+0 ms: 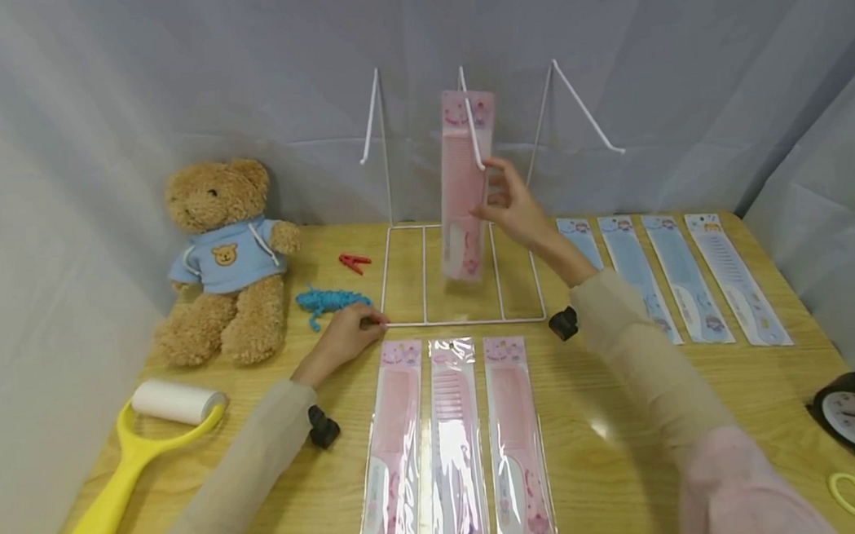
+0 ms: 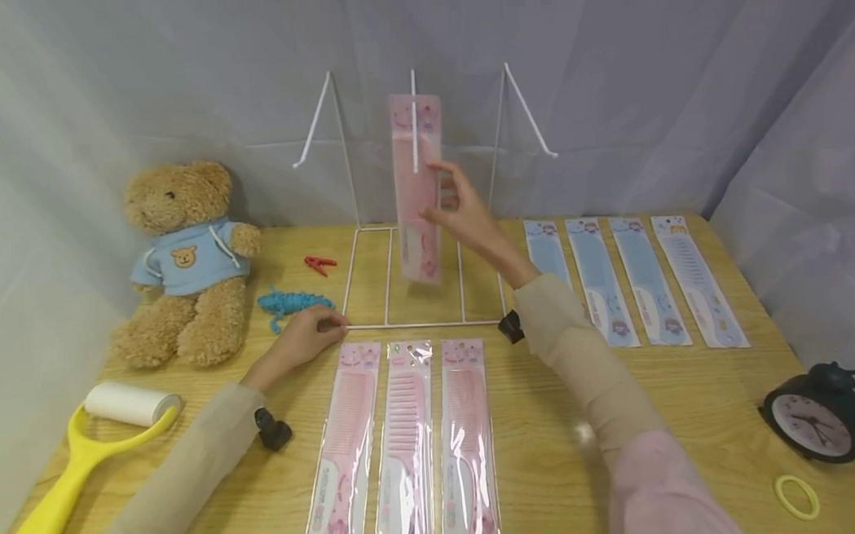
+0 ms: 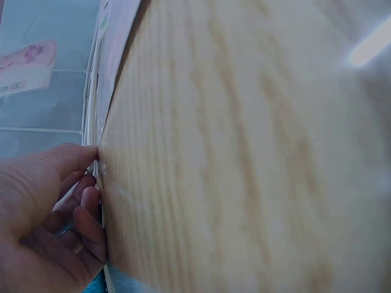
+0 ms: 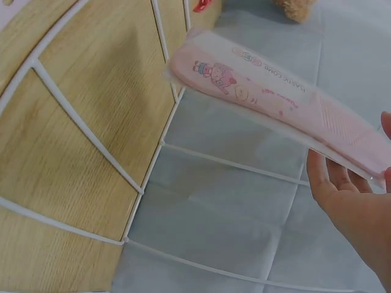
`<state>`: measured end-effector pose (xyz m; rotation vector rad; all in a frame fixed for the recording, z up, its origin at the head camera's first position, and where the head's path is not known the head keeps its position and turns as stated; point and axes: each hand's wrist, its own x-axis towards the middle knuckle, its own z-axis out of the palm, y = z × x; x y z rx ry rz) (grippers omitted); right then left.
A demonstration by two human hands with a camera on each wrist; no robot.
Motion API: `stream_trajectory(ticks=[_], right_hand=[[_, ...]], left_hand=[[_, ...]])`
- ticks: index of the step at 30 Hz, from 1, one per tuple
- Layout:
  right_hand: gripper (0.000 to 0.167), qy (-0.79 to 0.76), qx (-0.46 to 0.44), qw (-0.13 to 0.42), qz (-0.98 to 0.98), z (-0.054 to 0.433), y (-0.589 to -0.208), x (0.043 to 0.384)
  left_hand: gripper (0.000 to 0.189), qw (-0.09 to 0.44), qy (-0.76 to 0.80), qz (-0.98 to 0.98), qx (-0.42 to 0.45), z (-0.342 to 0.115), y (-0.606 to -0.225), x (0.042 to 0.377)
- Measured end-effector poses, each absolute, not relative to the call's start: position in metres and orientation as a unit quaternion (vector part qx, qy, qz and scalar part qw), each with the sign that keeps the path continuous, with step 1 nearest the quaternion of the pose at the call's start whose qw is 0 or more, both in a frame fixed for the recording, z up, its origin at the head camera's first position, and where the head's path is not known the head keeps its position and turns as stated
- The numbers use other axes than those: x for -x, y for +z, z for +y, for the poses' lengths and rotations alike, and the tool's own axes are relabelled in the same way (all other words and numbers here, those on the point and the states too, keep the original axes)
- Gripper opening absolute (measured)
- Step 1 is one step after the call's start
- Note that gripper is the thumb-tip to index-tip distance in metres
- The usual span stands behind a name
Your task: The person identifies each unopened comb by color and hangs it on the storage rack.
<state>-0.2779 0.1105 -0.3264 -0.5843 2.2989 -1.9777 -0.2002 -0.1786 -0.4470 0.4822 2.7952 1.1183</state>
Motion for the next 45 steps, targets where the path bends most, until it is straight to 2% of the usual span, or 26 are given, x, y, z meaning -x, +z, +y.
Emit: stream_trajectory(ticks=[45], right_hand=[[0.058, -0.623, 0.177, 0.004, 0.762, 0.123, -0.334, 0.295]], left_hand=[[0.010, 0.041, 0.366, 0.917, -0.155, -0.177, -0.448, 0.199]])
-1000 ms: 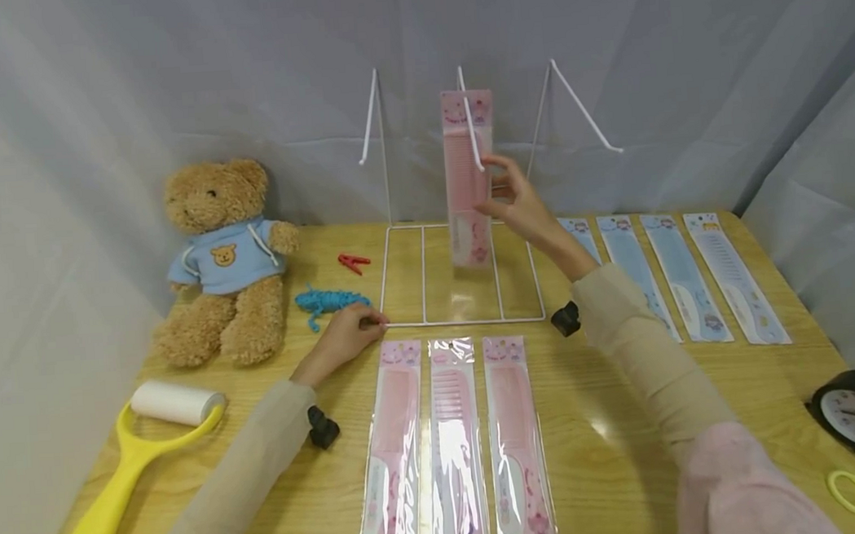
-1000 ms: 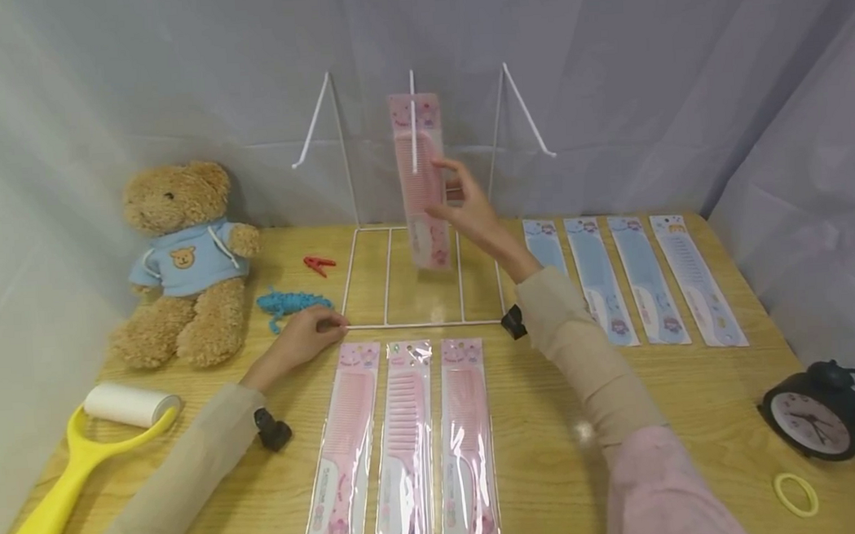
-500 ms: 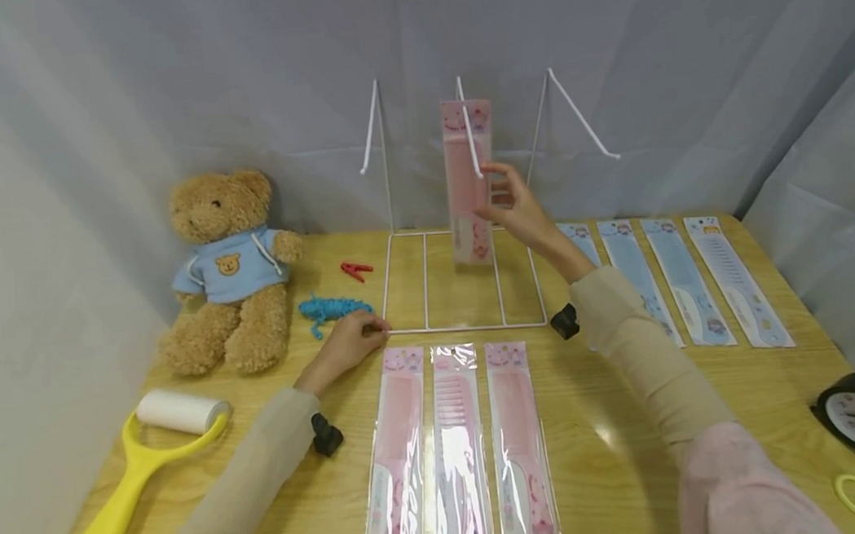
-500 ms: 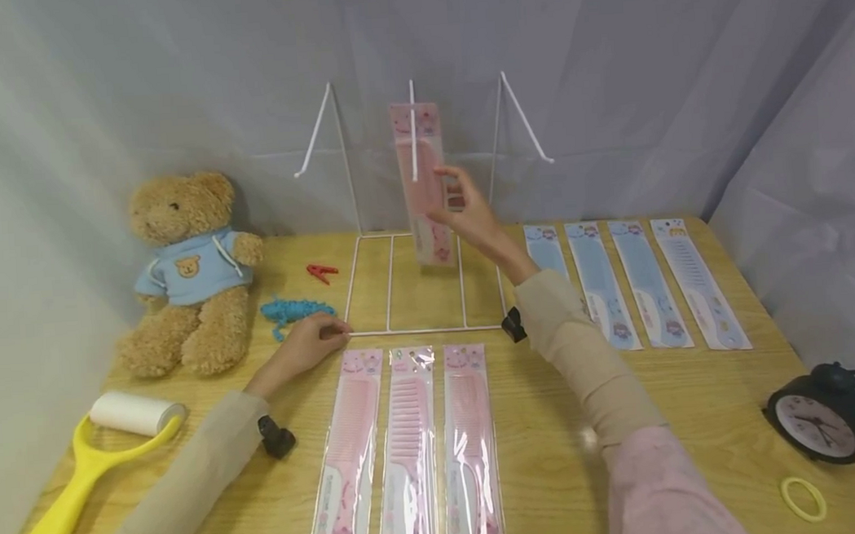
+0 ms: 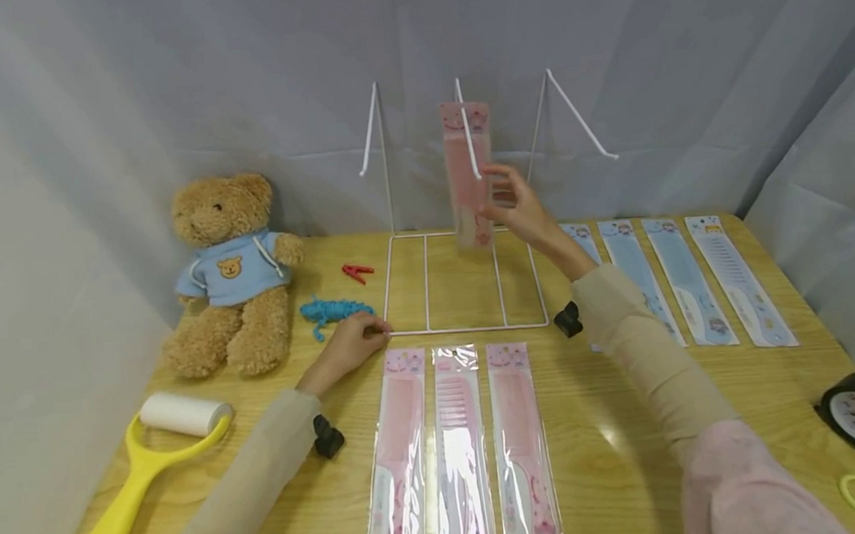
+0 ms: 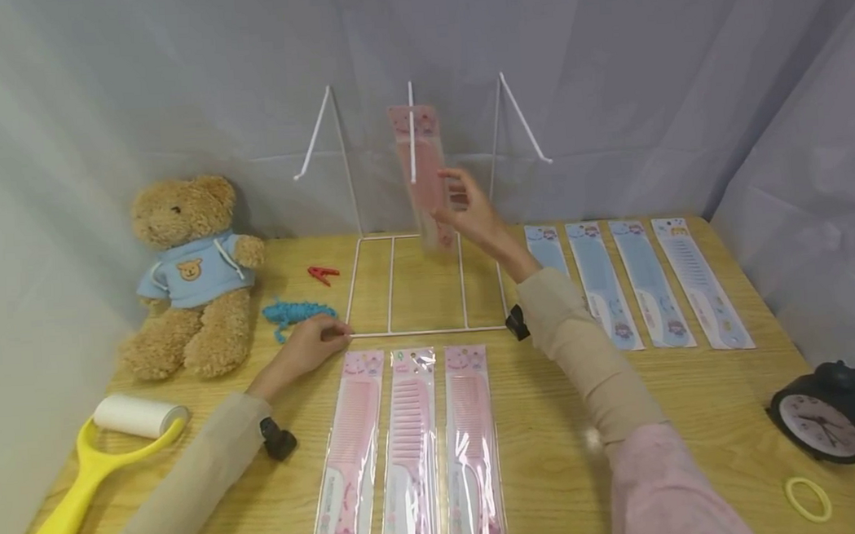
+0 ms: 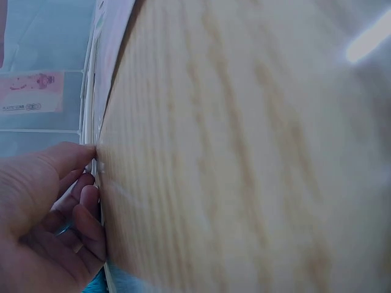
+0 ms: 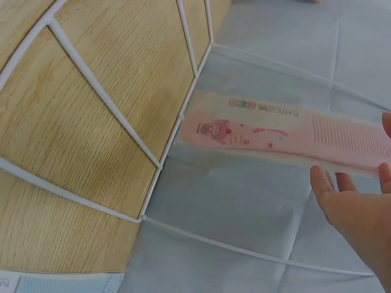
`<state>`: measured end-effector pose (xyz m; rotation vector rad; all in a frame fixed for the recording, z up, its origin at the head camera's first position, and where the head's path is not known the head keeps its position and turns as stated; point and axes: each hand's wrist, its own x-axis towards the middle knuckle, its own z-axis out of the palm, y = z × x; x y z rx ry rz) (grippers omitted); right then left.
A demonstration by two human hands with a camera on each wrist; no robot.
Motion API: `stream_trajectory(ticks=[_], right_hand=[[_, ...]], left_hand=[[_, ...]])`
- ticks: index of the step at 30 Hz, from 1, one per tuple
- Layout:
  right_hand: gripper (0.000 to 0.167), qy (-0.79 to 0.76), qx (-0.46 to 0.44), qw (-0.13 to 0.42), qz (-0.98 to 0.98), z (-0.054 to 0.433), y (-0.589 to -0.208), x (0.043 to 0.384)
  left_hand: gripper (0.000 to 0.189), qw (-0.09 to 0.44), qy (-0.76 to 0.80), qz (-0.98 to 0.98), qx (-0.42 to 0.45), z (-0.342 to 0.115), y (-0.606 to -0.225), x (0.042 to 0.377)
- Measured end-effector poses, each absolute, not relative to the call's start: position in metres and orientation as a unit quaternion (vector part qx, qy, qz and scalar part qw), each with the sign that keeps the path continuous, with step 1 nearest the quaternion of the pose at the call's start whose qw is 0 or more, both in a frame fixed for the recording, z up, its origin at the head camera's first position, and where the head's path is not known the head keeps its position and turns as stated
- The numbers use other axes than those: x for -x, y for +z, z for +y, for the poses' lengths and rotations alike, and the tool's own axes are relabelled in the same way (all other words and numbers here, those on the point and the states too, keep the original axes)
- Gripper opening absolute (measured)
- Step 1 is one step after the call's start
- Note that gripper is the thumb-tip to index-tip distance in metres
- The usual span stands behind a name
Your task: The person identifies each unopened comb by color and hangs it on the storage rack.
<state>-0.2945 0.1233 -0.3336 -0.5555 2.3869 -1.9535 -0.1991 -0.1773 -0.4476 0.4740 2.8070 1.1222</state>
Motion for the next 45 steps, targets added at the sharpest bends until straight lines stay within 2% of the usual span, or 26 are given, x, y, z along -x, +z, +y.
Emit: stream_trajectory(ticks=[17, 31, 45], right_hand=[[0.057, -0.586, 0.166, 0.001, 0.793, 0.139, -0.342, 0.283], [0.050, -0.568, 0.167, -0.024, 0.806, 0.155, -0.351, 0.255], [0.045, -0.538, 0.185, -0.014, 0.822, 0.165, -0.361, 0.216]], left_hand=[[0.010, 0.040, 0.370, 0.914, -0.159, -0.177, -0.449, 0.197], [0.009, 0.028, 0.363, 0.916, -0.168, -0.178, -0.450, 0.198], [0.009, 0.027, 0.366, 0.915, -0.169, -0.178, -0.450, 0.199]])
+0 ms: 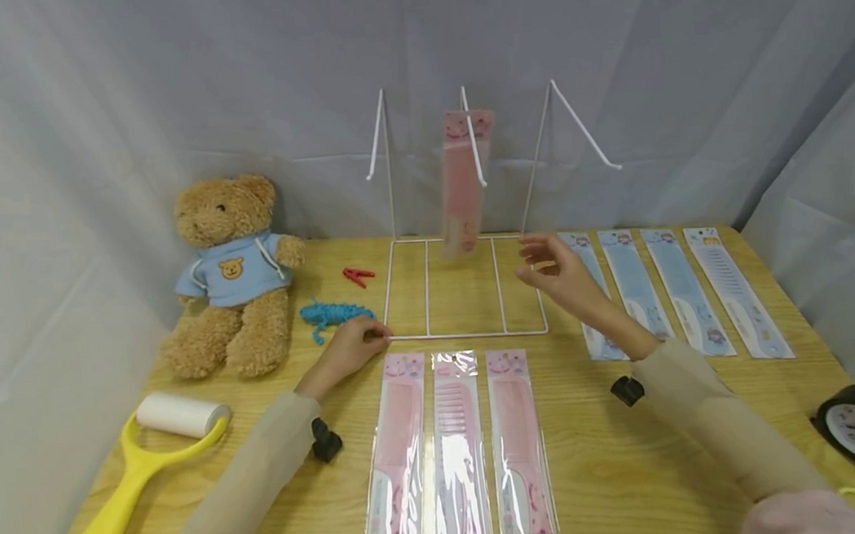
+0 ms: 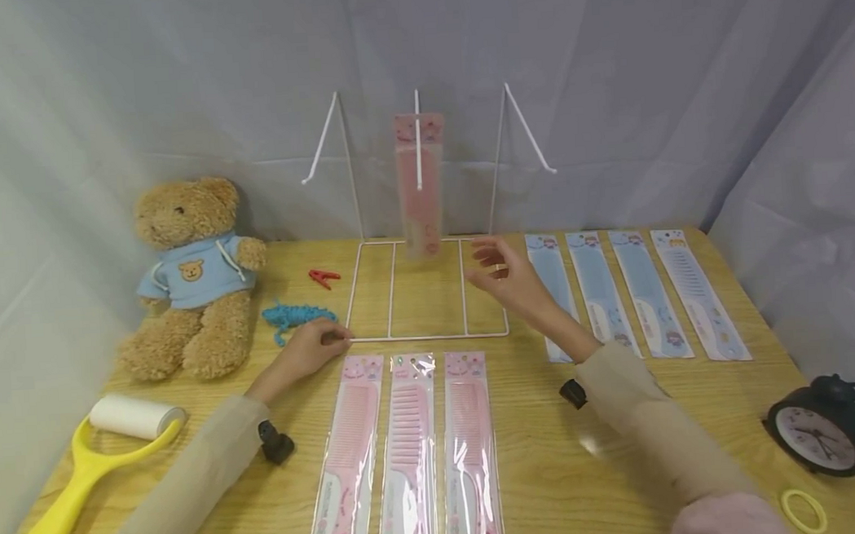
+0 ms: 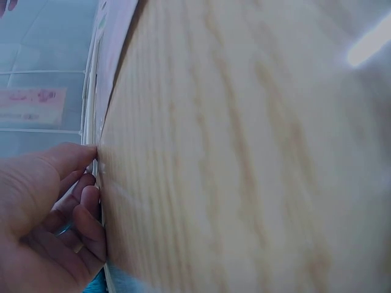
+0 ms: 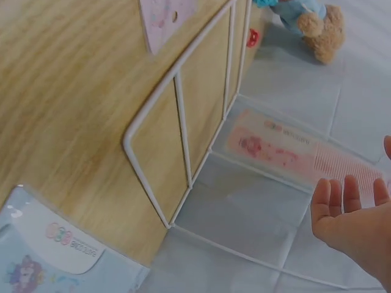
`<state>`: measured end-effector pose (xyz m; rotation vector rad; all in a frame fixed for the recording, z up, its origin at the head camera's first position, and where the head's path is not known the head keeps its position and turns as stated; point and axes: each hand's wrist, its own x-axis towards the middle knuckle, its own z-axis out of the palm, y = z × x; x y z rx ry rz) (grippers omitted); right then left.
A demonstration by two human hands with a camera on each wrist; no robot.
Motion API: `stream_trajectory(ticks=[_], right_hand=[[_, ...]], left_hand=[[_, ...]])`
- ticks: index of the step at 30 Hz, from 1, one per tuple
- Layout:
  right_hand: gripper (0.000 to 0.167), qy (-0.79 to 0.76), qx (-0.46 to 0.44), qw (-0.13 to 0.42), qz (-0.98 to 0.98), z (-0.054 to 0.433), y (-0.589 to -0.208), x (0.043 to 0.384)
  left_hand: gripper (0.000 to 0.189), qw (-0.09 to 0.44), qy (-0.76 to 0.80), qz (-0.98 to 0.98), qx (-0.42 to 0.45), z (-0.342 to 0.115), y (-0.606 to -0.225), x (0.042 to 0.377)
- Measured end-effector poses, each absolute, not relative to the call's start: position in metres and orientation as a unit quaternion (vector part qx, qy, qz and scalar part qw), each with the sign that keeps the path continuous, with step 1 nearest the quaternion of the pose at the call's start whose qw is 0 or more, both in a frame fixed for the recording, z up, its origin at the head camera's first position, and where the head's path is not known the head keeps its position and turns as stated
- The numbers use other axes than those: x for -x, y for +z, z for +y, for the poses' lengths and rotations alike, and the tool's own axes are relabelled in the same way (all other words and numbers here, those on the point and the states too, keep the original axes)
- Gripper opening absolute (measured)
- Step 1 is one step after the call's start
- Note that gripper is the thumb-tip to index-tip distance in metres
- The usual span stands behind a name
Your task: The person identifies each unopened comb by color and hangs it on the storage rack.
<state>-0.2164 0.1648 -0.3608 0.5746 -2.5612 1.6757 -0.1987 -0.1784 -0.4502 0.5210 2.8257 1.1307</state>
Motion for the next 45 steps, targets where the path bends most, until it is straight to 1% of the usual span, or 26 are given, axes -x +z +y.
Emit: stream_trajectory(ticks=[5, 9, 18, 28, 39, 45], right_hand=[[0.045, 0.539, -0.184, -0.001, -0.822, 0.167, -0.368, 0.204], [0.043, 0.539, -0.193, -0.002, -0.820, 0.170, -0.374, 0.193], [0.039, 0.537, -0.193, -0.006, -0.821, 0.171, -0.386, 0.174], [0.038, 0.521, -0.192, -0.017, -0.832, 0.173, -0.400, 0.150], [0.036, 0.516, -0.186, -0.060, -0.834, 0.172, -0.412, 0.120], [0.038, 0.482, -0.179, -0.081, -0.854, 0.169, -0.424, 0.103]], left_hand=[[0.010, 0.033, 0.368, 0.914, -0.168, -0.178, -0.450, 0.198], [0.011, 0.035, 0.365, 0.915, -0.170, -0.179, -0.451, 0.197], [0.009, 0.021, 0.361, 0.917, -0.170, -0.179, -0.450, 0.199], [0.009, 0.023, 0.367, 0.914, -0.170, -0.178, -0.450, 0.199], [0.010, 0.026, 0.365, 0.915, -0.169, -0.179, -0.450, 0.199], [0.011, 0.027, 0.363, 0.916, -0.169, -0.178, -0.449, 0.199]])
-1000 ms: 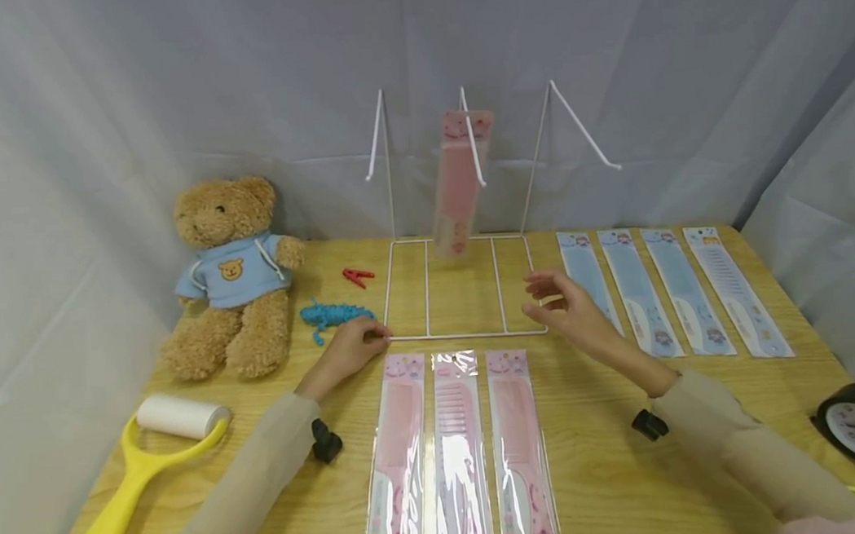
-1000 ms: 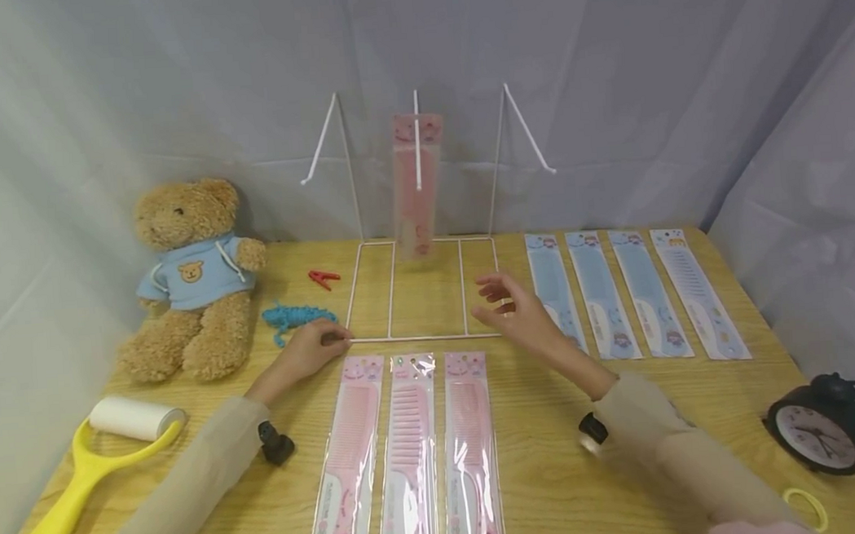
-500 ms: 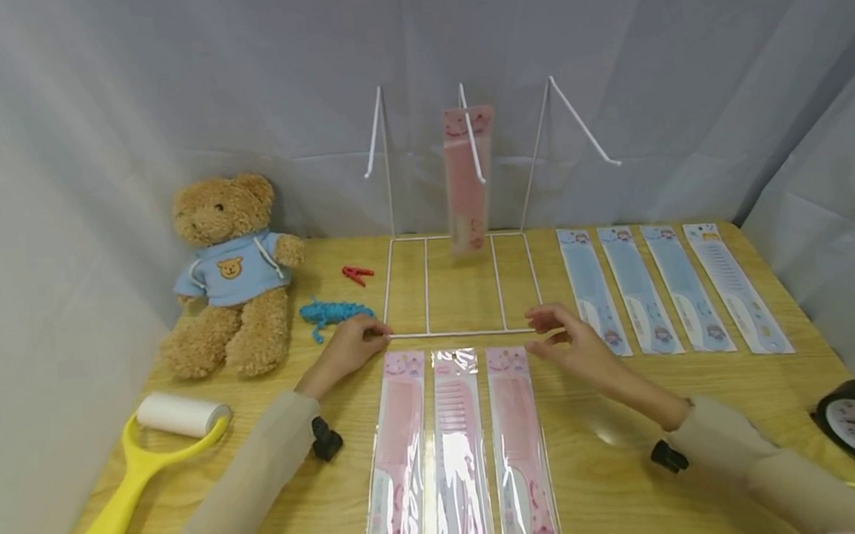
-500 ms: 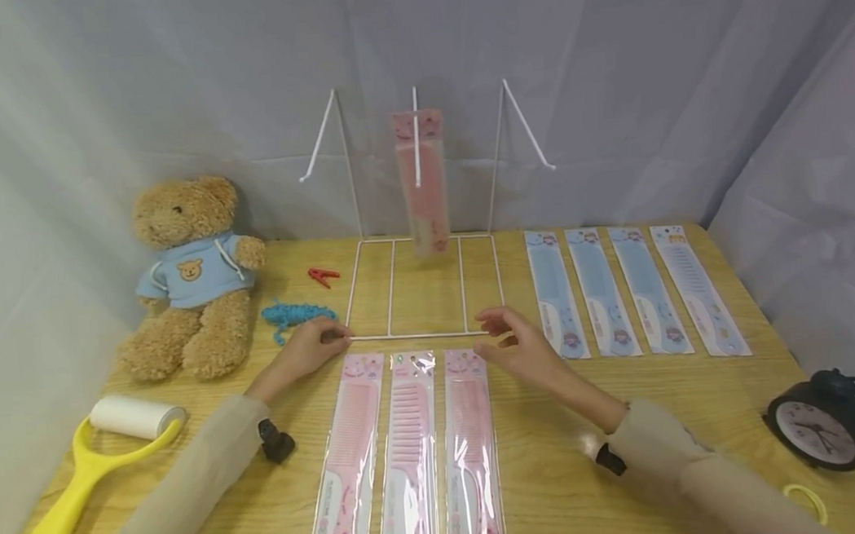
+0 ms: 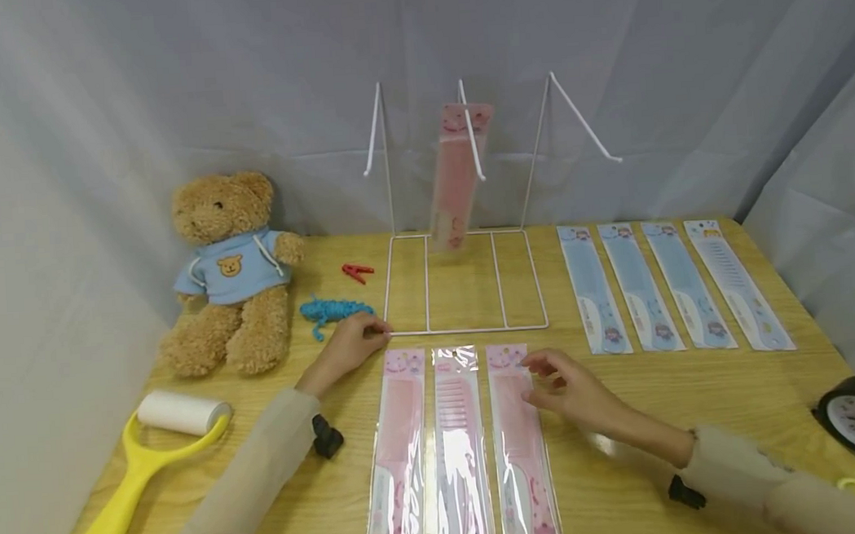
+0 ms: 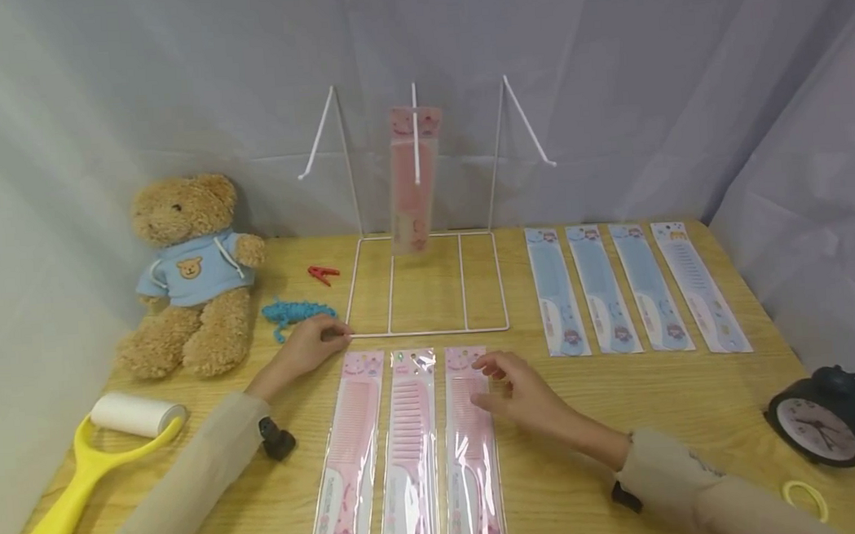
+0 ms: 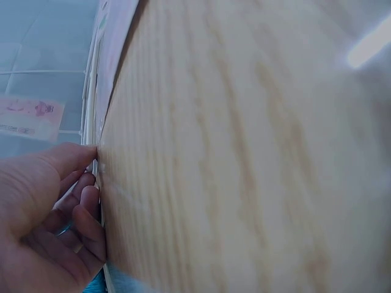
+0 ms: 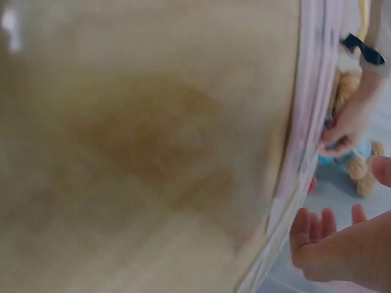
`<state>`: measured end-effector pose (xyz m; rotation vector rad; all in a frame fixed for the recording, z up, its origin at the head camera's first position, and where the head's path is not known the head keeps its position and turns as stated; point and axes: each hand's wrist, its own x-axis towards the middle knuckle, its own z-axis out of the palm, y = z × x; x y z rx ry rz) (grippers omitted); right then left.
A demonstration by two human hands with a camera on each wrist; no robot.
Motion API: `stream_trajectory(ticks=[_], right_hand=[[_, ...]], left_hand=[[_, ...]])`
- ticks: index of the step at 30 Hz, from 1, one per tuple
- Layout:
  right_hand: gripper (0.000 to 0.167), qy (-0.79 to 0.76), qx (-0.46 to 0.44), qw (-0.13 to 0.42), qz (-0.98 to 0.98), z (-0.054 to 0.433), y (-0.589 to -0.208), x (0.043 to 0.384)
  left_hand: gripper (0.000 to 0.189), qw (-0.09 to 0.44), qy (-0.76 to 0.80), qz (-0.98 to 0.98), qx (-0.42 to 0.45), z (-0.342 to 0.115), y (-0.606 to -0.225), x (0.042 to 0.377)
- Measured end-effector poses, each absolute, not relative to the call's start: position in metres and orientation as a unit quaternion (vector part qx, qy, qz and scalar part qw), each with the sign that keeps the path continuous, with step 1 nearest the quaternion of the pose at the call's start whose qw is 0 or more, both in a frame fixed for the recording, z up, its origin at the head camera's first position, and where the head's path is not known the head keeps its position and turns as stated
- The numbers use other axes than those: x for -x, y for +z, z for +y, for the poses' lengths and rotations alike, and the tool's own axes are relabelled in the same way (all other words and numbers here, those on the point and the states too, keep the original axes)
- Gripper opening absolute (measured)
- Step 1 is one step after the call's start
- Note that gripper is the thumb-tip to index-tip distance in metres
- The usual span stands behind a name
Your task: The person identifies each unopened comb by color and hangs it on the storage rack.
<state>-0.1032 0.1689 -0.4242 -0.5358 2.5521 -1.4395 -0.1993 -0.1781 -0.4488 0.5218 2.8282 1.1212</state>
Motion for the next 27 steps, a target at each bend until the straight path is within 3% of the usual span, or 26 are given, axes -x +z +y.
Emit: stream_trajectory(ticks=[8, 16, 27], right_hand=[[0.042, -0.445, 0.112, 0.142, 0.877, 0.165, -0.437, 0.090], [0.047, -0.400, 0.130, 0.129, 0.898, 0.164, -0.441, 0.084], [0.073, -0.309, 0.157, 0.123, 0.930, 0.154, -0.447, 0.078]], left_hand=[[0.011, 0.031, 0.367, 0.915, -0.163, -0.178, -0.449, 0.198], [0.011, 0.031, 0.359, 0.918, -0.166, -0.178, -0.450, 0.199], [0.010, 0.026, 0.357, 0.919, -0.167, -0.180, -0.453, 0.202]])
